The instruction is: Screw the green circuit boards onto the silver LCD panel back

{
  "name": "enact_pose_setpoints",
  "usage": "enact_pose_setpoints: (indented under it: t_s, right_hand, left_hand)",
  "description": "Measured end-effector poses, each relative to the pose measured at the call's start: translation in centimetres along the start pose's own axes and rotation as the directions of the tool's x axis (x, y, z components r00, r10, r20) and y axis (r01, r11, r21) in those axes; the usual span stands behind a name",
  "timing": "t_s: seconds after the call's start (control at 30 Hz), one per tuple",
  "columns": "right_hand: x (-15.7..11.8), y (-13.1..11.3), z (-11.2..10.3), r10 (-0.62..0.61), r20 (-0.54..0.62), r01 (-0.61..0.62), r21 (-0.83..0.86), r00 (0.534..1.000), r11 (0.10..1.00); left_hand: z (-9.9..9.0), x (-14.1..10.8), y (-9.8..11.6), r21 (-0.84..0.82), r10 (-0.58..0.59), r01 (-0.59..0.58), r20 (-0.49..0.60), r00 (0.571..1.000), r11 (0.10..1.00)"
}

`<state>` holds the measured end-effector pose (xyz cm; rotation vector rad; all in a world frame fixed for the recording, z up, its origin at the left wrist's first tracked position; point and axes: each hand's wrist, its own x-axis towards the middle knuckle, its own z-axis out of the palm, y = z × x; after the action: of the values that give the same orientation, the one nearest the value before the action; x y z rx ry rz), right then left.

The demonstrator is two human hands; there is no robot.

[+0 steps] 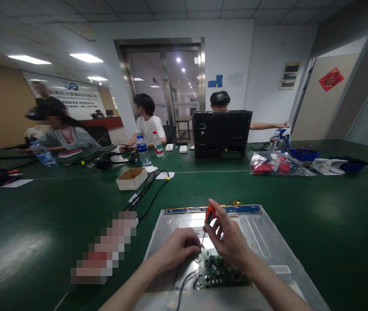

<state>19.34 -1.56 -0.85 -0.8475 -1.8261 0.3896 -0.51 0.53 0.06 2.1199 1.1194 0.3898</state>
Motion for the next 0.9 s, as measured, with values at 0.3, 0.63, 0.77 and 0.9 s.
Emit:
enact_pose_setpoints:
  t_s: [0.3, 0.63, 0.77, 0.9]
  right_hand:
    - [0.15, -0.10, -0.01, -0.058, -0.027, 0.058, -0.006, 0.998, 0.998]
    - [0.19, -0.27, -0.14, -0.019, -0.011, 0.019, 0.010, 1.000, 1.000]
    - [0.15, 0.04, 0.03, -0.042, -0.031, 0.042, -0.020, 0.999, 0.999]
    - [0.13, 0.16, 0.06, -0.057, -0.037, 0.056, -0.038, 0.998, 0.998]
  left_hand:
    - [0.03, -0.04, -0.05, -0.035, 0.021, -0.022, -0.017, 1.000, 0.999]
    - [0.08, 0.04, -0.20, -0.030, 0.011, -0.011, -0.007, 1.000, 1.000]
    - [0.06, 0.06, -0.16, -0.047, 0.020, -0.021, -0.015, 1.000, 0.999]
    - [0.05, 0.01, -0.07, -0.047, 0.020, -0.020, -0.013, 1.000, 0.999]
